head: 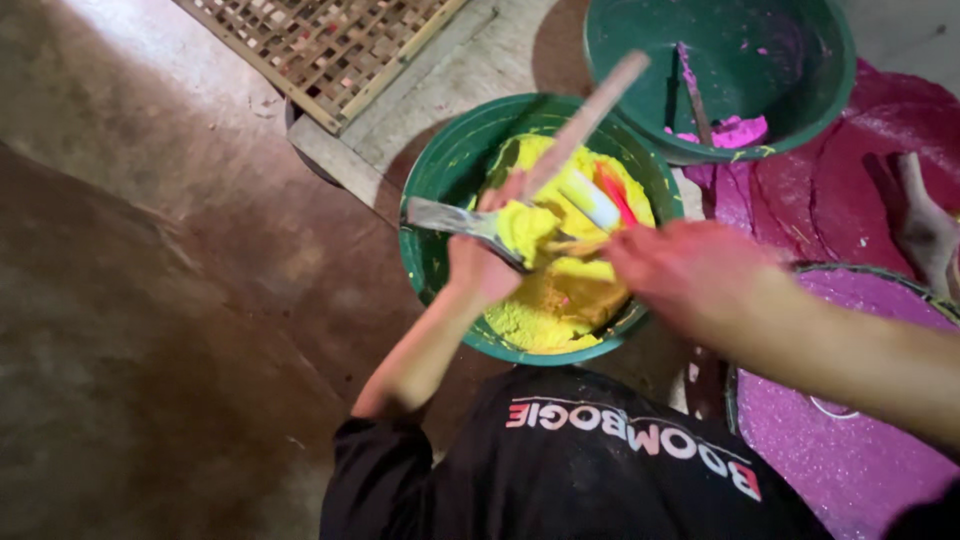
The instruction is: The person uses a handheld extruder to form yellow dough rings onto a purple glittery surface, then fills the centers with pink dough using a smaller tool. The process is repeated to create multiple two-toned decorative circles.
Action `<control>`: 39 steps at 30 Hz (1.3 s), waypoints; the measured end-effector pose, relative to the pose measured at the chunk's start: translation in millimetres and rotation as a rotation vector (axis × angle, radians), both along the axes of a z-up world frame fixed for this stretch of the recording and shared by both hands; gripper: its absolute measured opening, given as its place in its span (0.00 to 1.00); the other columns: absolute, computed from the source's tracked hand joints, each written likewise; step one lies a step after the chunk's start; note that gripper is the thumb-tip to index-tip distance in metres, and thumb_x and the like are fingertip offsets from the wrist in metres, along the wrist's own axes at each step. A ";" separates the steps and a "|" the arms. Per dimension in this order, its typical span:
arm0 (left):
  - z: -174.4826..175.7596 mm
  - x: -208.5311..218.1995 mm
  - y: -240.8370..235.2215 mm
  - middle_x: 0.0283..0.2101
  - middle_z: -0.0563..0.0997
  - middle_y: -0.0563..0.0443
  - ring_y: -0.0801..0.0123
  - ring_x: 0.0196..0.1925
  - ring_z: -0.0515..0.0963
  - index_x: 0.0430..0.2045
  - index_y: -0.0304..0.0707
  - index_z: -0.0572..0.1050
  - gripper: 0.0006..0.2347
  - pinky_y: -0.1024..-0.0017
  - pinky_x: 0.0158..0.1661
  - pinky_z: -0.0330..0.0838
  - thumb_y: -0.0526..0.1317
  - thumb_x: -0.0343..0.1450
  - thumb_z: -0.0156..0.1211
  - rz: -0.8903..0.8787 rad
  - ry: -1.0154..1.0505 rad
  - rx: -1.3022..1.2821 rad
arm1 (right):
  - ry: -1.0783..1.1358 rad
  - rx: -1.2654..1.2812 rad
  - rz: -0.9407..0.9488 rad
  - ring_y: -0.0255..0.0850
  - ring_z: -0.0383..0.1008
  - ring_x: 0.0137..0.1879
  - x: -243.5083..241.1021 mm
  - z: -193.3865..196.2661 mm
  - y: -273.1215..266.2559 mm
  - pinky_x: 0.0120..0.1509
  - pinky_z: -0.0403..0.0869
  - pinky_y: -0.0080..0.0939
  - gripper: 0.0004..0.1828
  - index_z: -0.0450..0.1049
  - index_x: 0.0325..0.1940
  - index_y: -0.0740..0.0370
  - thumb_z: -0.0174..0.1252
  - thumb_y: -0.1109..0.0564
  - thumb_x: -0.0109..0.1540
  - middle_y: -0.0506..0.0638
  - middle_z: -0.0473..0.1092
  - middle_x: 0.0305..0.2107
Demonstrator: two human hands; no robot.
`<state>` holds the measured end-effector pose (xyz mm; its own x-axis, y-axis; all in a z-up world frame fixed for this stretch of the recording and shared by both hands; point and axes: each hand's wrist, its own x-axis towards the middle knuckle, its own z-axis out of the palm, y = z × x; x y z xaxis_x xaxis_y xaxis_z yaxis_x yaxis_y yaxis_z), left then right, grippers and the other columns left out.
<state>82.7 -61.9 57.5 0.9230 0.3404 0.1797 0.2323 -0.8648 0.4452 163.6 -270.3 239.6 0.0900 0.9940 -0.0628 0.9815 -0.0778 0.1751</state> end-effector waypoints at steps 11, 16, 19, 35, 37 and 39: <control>-4.9 3.8 -3.0 0.78 0.61 0.52 0.57 0.69 0.72 0.60 0.54 0.69 0.29 0.60 0.60 0.71 0.48 0.61 0.66 -0.153 -0.360 0.065 | -0.358 -0.161 -0.059 0.43 0.78 0.33 -21.2 -53.1 39.1 0.31 0.77 0.42 0.15 0.72 0.47 0.60 0.52 0.50 0.61 0.50 0.71 0.30; 12.5 -5.1 27.5 0.66 0.67 0.45 0.51 0.61 0.73 0.71 0.41 0.60 0.41 0.54 0.57 0.69 0.55 0.63 0.69 0.198 -0.087 -0.165 | 0.042 0.230 -0.027 0.49 0.78 0.34 -12.3 -7.3 2.4 0.36 0.77 0.49 0.21 0.74 0.52 0.60 0.53 0.59 0.54 0.53 0.73 0.32; 24.3 -12.4 46.7 0.72 0.63 0.43 0.49 0.63 0.73 0.63 0.45 0.67 0.33 0.55 0.62 0.70 0.54 0.64 0.71 0.310 -0.382 0.065 | 0.103 0.127 -0.382 0.52 0.78 0.42 -5.6 12.4 -12.5 0.41 0.76 0.51 0.19 0.72 0.57 0.57 0.56 0.59 0.61 0.55 0.73 0.35; -0.8 22.5 54.4 0.51 0.70 0.42 0.52 0.50 0.74 0.75 0.33 0.41 0.47 0.57 0.48 0.73 0.43 0.65 0.69 0.439 -0.626 0.138 | 1.114 0.476 -0.379 0.59 0.71 0.57 31.9 -157.7 17.0 0.58 0.69 0.46 0.25 0.65 0.74 0.65 0.53 0.64 0.71 0.70 0.71 0.54; 6.0 17.9 42.5 0.52 0.70 0.38 0.52 0.48 0.74 0.75 0.34 0.41 0.46 0.56 0.45 0.73 0.42 0.66 0.70 0.396 -0.633 0.057 | 1.257 0.389 -0.727 0.78 0.62 0.48 35.8 -163.1 27.0 0.44 0.64 0.56 0.29 0.63 0.81 0.61 0.51 0.63 0.73 0.80 0.64 0.46; 14.3 16.1 38.1 0.51 0.70 0.38 0.53 0.46 0.74 0.76 0.35 0.42 0.46 0.56 0.44 0.72 0.43 0.67 0.71 0.405 -0.604 0.041 | 1.213 0.573 -0.433 0.56 0.68 0.58 26.9 -171.5 35.1 0.58 0.67 0.44 0.27 0.61 0.76 0.67 0.51 0.63 0.72 0.67 0.69 0.55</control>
